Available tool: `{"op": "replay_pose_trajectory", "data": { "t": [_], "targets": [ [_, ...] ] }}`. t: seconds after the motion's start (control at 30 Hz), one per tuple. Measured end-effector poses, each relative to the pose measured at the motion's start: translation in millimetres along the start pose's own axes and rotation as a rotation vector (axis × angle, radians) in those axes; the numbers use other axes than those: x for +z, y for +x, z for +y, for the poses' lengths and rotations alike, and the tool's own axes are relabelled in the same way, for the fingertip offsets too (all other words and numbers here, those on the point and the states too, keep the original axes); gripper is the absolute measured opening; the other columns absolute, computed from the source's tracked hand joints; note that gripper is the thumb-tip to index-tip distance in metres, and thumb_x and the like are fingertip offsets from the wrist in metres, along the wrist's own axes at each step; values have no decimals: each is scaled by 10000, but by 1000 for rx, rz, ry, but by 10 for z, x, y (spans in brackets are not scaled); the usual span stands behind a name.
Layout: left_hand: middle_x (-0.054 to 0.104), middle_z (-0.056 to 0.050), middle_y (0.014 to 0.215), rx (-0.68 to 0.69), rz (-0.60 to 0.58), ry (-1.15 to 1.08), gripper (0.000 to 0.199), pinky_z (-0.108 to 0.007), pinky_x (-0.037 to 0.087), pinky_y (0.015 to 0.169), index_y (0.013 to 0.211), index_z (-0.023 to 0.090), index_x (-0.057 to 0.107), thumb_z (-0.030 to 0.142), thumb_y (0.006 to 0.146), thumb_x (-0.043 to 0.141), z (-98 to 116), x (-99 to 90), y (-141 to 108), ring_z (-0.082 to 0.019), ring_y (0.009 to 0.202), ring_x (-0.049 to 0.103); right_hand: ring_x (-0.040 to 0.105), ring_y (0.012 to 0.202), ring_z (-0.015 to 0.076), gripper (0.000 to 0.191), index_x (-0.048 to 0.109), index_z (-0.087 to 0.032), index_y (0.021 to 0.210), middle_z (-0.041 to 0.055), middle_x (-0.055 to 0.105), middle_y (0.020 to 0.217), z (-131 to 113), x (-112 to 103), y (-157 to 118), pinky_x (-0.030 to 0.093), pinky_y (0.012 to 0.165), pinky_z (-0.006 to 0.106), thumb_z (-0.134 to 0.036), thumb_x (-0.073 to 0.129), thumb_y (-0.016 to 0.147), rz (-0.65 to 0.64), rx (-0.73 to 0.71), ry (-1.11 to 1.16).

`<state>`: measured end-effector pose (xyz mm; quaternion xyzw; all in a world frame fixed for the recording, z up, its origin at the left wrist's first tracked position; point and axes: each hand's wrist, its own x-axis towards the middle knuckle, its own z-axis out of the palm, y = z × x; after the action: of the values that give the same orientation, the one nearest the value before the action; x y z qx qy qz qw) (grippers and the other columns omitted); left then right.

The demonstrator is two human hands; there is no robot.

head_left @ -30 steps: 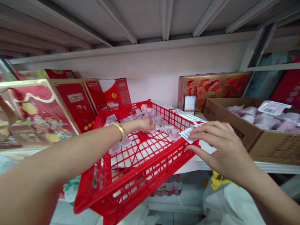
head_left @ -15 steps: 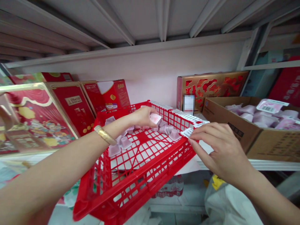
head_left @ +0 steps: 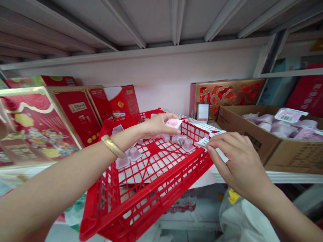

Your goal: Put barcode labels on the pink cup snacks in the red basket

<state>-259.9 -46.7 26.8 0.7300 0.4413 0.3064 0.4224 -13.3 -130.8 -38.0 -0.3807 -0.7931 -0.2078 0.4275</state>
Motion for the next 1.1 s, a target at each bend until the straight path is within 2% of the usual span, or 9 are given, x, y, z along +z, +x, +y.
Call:
{"op": "replay_pose_trajectory", "data": {
  "t": [0.13,0.23,0.4,0.53,0.77,0.87,0.97,1.1],
  "targets": [
    [648,14,856,-35,-56,-23,543,-246,453,615,1009,196,570,267,544,841,39,52,-22,-92,678,575,608,856,233,192,669,-189,845,81,700,917,-10,15,17,403,737,384,-233,515,951,0,22,-17],
    [668,-16,878,-46,-68,57,501,-261,450,635,977,186,567,325,575,832,55,78,-27,-112,713,590,603,860,232,207,659,-196,838,80,692,915,-4,34,21,406,744,389,-237,498,961,-22,43,-14],
    [612,33,761,35,-100,228,461,-237,395,600,889,185,598,351,548,861,68,87,-33,-95,667,522,586,834,232,209,645,-194,828,81,688,895,2,54,22,401,738,390,-258,498,962,-13,44,-7],
    [578,53,713,99,-153,228,424,-230,384,600,818,180,608,291,511,877,100,101,-53,-89,647,498,580,821,235,243,638,-197,809,82,686,879,2,62,55,386,718,388,-267,472,972,-24,54,-36],
    [552,57,674,83,-208,171,354,-228,387,593,783,170,580,267,573,848,123,117,-93,-76,606,475,578,796,235,228,651,-200,814,77,679,841,44,117,125,392,703,374,-285,499,960,-7,80,-51],
    [570,46,705,63,-238,109,392,-233,394,590,872,175,560,276,608,831,96,101,-99,-92,625,508,610,768,217,210,668,-210,834,57,696,806,64,105,157,433,706,358,-294,520,957,36,122,76],
    [580,40,757,102,-273,51,460,-235,393,590,966,179,548,296,623,830,75,84,-99,-100,655,519,660,719,183,184,706,-220,874,34,740,818,49,56,196,496,694,321,-295,554,946,85,185,291],
    [553,48,731,102,-335,24,397,-241,395,591,895,169,566,282,621,831,112,98,-116,-93,641,501,689,675,177,144,750,-231,892,20,753,778,-7,3,249,557,689,310,-292,620,899,125,281,458]
  ]
}}
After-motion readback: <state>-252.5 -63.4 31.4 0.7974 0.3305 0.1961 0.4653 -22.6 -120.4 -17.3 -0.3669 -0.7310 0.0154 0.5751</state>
